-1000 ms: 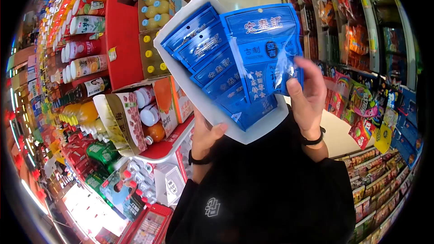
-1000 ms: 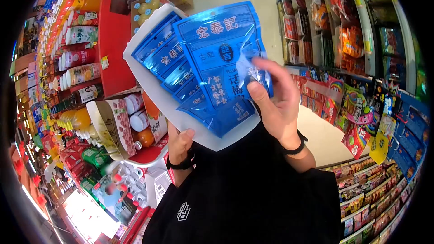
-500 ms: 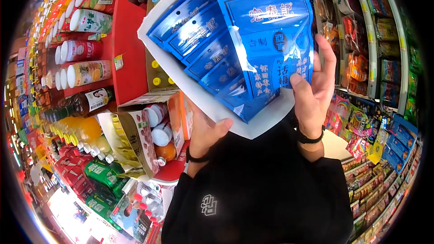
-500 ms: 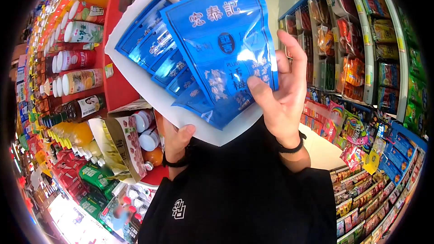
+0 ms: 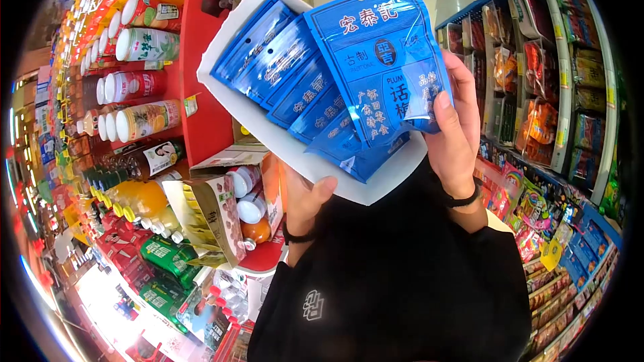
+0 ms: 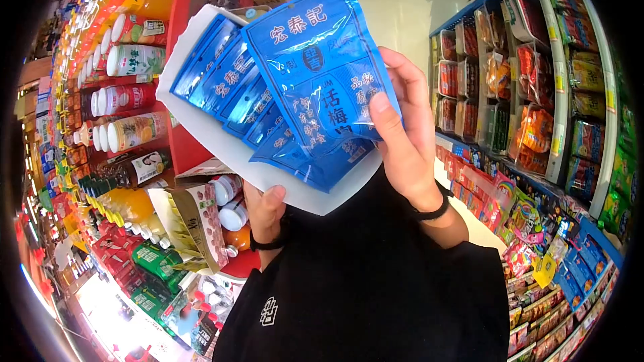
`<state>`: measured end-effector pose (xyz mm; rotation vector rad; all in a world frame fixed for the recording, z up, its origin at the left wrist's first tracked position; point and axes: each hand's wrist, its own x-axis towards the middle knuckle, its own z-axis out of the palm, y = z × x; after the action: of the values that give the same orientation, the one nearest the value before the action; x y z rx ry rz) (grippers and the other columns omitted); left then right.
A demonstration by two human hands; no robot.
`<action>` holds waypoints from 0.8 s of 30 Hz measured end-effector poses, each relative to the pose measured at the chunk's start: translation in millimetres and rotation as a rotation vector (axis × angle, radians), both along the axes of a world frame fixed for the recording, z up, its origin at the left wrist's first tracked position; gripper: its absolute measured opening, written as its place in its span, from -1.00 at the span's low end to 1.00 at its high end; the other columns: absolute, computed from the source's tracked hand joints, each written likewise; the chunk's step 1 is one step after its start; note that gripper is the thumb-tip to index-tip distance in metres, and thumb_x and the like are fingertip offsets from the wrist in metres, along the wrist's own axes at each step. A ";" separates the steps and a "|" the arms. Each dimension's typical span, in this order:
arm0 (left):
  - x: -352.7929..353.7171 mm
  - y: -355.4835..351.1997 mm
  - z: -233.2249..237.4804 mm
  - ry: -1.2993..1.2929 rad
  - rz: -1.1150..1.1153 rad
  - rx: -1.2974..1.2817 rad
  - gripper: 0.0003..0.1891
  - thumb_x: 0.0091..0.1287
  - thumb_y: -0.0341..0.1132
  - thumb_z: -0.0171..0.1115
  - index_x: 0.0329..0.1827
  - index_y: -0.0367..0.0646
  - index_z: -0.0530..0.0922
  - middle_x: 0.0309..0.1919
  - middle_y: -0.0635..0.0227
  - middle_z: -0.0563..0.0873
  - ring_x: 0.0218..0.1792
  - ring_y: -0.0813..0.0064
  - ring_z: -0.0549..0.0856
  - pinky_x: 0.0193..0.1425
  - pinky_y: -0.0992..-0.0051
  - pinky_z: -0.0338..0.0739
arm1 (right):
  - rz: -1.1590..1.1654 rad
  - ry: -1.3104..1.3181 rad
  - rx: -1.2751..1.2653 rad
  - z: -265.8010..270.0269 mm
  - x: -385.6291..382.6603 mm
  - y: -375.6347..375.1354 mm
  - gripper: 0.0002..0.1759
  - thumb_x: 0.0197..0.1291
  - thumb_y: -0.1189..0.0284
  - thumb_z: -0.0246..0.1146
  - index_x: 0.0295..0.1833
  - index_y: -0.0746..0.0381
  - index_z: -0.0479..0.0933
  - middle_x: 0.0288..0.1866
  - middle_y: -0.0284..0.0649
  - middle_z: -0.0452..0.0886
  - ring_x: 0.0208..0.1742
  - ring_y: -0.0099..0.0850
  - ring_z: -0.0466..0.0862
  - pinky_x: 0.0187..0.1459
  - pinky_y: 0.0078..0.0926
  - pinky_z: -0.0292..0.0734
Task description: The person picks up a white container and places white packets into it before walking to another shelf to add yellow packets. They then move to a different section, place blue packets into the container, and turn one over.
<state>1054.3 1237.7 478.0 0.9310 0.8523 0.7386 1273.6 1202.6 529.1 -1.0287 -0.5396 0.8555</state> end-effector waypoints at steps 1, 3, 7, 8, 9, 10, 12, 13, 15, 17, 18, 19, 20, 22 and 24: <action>2.2 0.3 -0.1 0.018 0.006 0.013 0.07 0.00 -0.06 0.50 0.43 -0.27 -0.04 0.25 0.10 0.32 0.23 0.28 0.40 0.28 0.28 0.33 | 0.003 0.022 0.013 0.6 3.0 1.6 -0.35 0.36 0.24 0.14 0.41 0.36 0.12 0.35 -0.13 0.30 0.31 -0.38 0.37 0.32 -0.37 0.27; 4.8 -1.4 0.8 0.029 0.018 0.017 0.05 0.00 -0.06 0.50 0.42 -0.28 -0.01 0.24 0.11 0.34 0.21 0.29 0.42 0.26 0.29 0.35 | 0.015 0.029 0.020 -0.8 6.9 3.5 -0.35 0.37 0.22 0.13 0.40 0.36 0.13 0.34 -0.14 0.30 0.31 -0.38 0.37 0.32 -0.36 0.27; 5.4 1.6 -3.7 0.000 0.020 0.035 0.02 -0.01 -0.06 0.49 0.40 -0.31 0.04 0.22 0.11 0.36 0.20 0.29 0.43 0.24 0.29 0.36 | 0.057 0.000 0.048 -3.2 10.9 4.7 -0.29 0.35 0.20 0.16 0.43 0.34 0.07 0.35 -0.13 0.30 0.33 -0.36 0.37 0.31 -0.34 0.30; 2.9 1.4 -4.8 0.002 0.012 0.041 0.02 -0.01 -0.06 0.49 0.40 -0.32 0.05 0.22 0.11 0.36 0.20 0.29 0.43 0.24 0.29 0.36 | 0.072 -0.004 0.054 -4.0 10.6 3.5 -0.28 0.35 0.20 0.17 0.44 0.34 0.06 0.35 -0.13 0.29 0.33 -0.36 0.37 0.31 -0.33 0.30; 3.7 1.3 0.9 0.001 0.003 0.017 0.04 -0.03 -0.05 0.49 0.40 -0.32 0.04 0.22 0.10 0.36 0.20 0.29 0.43 0.25 0.29 0.36 | 0.091 0.012 0.065 -4.6 9.4 2.1 -0.25 0.33 0.21 0.20 0.45 0.33 0.02 0.37 -0.12 0.28 0.34 -0.34 0.37 0.31 -0.31 0.31; 2.6 0.8 2.6 -0.003 0.002 0.015 0.04 -0.03 -0.05 0.49 0.40 -0.32 0.04 0.23 0.10 0.36 0.21 0.29 0.43 0.25 0.29 0.36 | 0.089 -0.005 0.081 -5.2 7.2 1.1 -0.27 0.34 0.24 0.18 0.44 0.34 0.02 0.37 -0.09 0.28 0.34 -0.34 0.36 0.33 -0.33 0.27; -2.4 -0.6 4.0 -0.013 -0.001 0.007 0.04 -0.03 -0.06 0.49 0.40 -0.32 0.03 0.23 0.09 0.36 0.21 0.28 0.42 0.26 0.28 0.35 | 0.085 -0.039 0.111 -6.0 0.6 -2.7 -0.32 0.36 0.30 0.15 0.42 0.37 0.03 0.37 -0.03 0.29 0.35 -0.35 0.34 0.36 -0.35 0.19; -5.7 -0.6 5.2 -0.015 -0.020 0.006 0.04 -0.02 -0.06 0.50 0.41 -0.32 0.03 0.23 0.09 0.35 0.22 0.28 0.42 0.27 0.28 0.35 | 0.074 -0.032 0.088 -5.5 -4.0 -6.6 -0.30 0.35 0.29 0.17 0.42 0.37 0.03 0.38 -0.03 0.28 0.36 -0.34 0.33 0.38 -0.34 0.17; -13.0 -0.6 6.7 -0.021 -0.056 0.006 0.04 -0.02 -0.07 0.50 0.41 -0.32 0.02 0.24 0.08 0.35 0.23 0.27 0.41 0.28 0.27 0.33 | 0.049 -0.063 0.075 -7.0 -13.4 -13.7 -0.25 0.31 0.26 0.22 0.43 0.35 0.03 0.38 -0.11 0.26 0.36 -0.35 0.34 0.36 -0.31 0.22; -19.4 -4.5 3.7 -0.005 -0.001 0.077 -0.02 -0.01 -0.09 0.49 0.37 -0.37 0.11 0.15 0.11 0.45 0.13 0.32 0.50 0.18 0.33 0.42 | 0.042 -0.081 0.060 -9.2 -21.8 -20.7 -0.20 0.28 0.24 0.26 0.44 0.35 0.02 0.39 -0.15 0.26 0.36 -0.35 0.34 0.36 -0.30 0.21; -23.0 -7.9 2.5 0.005 0.028 0.109 -0.05 -0.01 -0.10 0.49 0.35 -0.39 0.16 0.11 0.13 0.50 0.08 0.34 0.55 0.12 0.35 0.47 | 0.026 -0.080 0.071 -8.9 -27.7 -22.5 -0.19 0.27 0.23 0.27 0.45 0.35 0.02 0.39 -0.14 0.26 0.36 -0.35 0.34 0.36 -0.30 0.21; -26.5 -11.0 2.2 0.003 0.041 0.110 -0.06 -0.01 -0.09 0.49 0.34 -0.39 0.17 0.10 0.13 0.51 0.07 0.34 0.55 0.12 0.36 0.47 | 0.011 -0.078 0.080 -8.3 -33.6 -24.2 -0.18 0.26 0.23 0.28 0.45 0.35 0.02 0.39 -0.14 0.26 0.36 -0.35 0.34 0.36 -0.30 0.21; -29.5 -13.5 2.2 -0.001 0.053 0.112 -0.07 -0.01 -0.09 0.48 0.34 -0.40 0.18 0.09 0.14 0.52 0.05 0.35 0.56 0.11 0.36 0.47 | -0.005 -0.078 0.092 -7.6 -38.9 -25.8 -0.17 0.26 0.22 0.28 0.45 0.35 0.02 0.39 -0.13 0.27 0.36 -0.35 0.34 0.36 -0.30 0.22; -38.6 -14.5 0.9 -0.008 0.021 0.101 -0.02 0.00 -0.08 0.50 0.37 -0.39 0.12 0.14 0.12 0.46 0.12 0.31 0.51 0.17 0.33 0.42 | -0.002 -0.043 0.095 -10.2 -45.8 -31.0 -0.16 0.26 0.23 0.28 0.46 0.34 -0.01 0.38 -0.06 0.29 0.35 -0.31 0.36 0.36 -0.29 0.24; -51.0 -14.6 -2.2 -0.010 -0.054 0.074 0.05 0.00 -0.06 0.52 0.40 -0.39 0.04 0.23 0.08 0.38 0.21 0.26 0.43 0.26 0.29 0.36 | 0.014 0.036 0.106 -8.7 -52.9 -35.7 -0.18 0.30 0.26 0.25 0.47 0.32 -0.05 0.36 0.03 0.33 0.35 -0.30 0.37 0.35 -0.31 0.24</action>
<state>1003.3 1223.1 475.8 1.0119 0.7923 0.7321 1220.7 1166.8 520.4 -0.9125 -0.5565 0.8472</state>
